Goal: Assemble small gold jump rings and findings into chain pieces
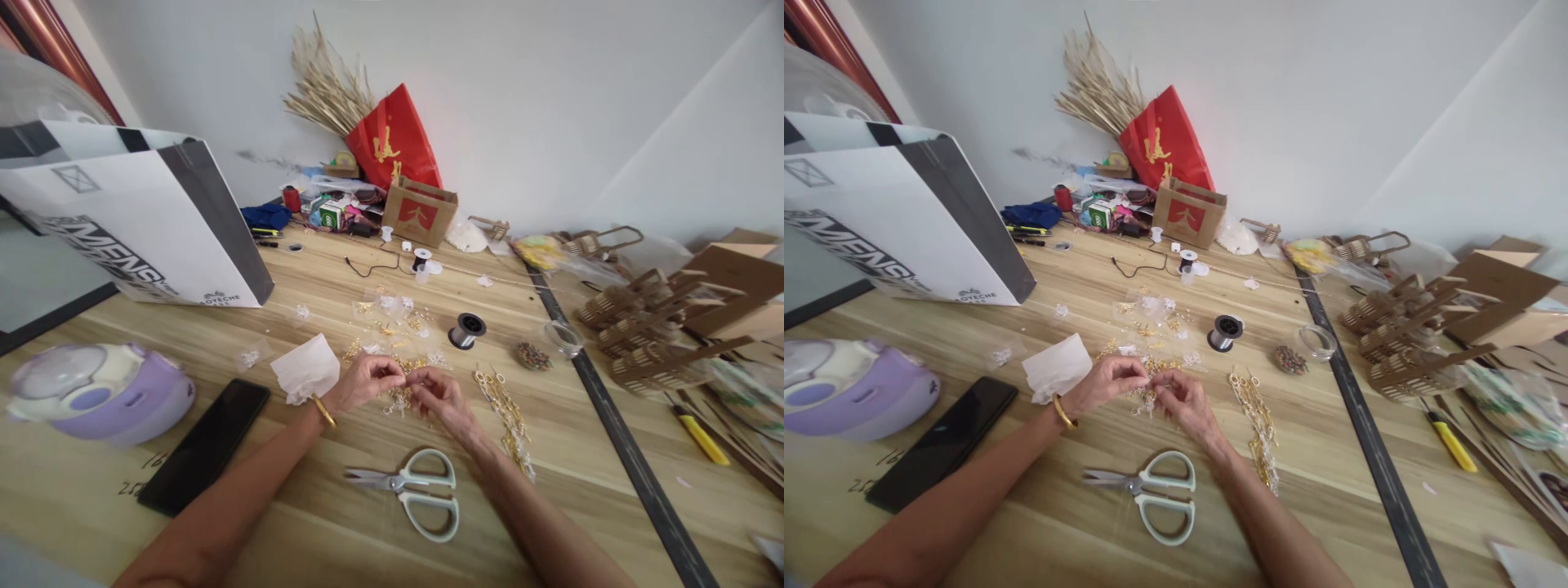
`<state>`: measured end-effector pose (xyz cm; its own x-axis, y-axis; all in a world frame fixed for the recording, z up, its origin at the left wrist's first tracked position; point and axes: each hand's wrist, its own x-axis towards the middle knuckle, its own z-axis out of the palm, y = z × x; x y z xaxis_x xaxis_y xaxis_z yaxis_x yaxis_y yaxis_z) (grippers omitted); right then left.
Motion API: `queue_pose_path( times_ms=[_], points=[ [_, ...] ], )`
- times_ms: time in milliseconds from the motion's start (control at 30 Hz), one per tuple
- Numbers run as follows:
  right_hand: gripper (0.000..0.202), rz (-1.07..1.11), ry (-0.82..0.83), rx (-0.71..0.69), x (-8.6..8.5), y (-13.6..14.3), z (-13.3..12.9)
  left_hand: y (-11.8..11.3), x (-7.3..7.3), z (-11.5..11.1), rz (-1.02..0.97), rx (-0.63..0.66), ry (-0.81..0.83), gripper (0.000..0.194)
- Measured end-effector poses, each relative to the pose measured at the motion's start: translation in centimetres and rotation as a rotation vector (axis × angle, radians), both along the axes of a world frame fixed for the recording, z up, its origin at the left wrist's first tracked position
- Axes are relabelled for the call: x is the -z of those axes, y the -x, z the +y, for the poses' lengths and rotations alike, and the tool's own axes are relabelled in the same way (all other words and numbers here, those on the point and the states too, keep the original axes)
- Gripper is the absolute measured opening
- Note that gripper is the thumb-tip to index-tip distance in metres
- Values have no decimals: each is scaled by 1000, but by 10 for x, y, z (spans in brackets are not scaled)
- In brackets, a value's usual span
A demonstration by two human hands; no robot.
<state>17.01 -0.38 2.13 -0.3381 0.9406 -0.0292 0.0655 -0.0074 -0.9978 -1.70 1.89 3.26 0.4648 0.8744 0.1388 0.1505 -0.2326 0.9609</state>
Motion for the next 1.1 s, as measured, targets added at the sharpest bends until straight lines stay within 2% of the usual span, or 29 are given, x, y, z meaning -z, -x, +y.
queue_pose_path(
  times_ms=[200,567,800,933,1100],
  points=[
    [31,145,142,-111,-7,-1,-1,-5,1,-6,32,-53,-96,17],
    [30,50,50,-68,-12,-3,2,-6,-1,-7,58,-66,-101,15],
    [31,36,39,-91,-23,-7,1,-4,6,-2,61,-15,-36,20],
    [30,40,35,-90,-28,-11,1,-3,11,2,172,10,-132,14],
    [28,39,22,-98,-28,-14,2,-8,9,-3,389,45,-300,12]
  ],
)
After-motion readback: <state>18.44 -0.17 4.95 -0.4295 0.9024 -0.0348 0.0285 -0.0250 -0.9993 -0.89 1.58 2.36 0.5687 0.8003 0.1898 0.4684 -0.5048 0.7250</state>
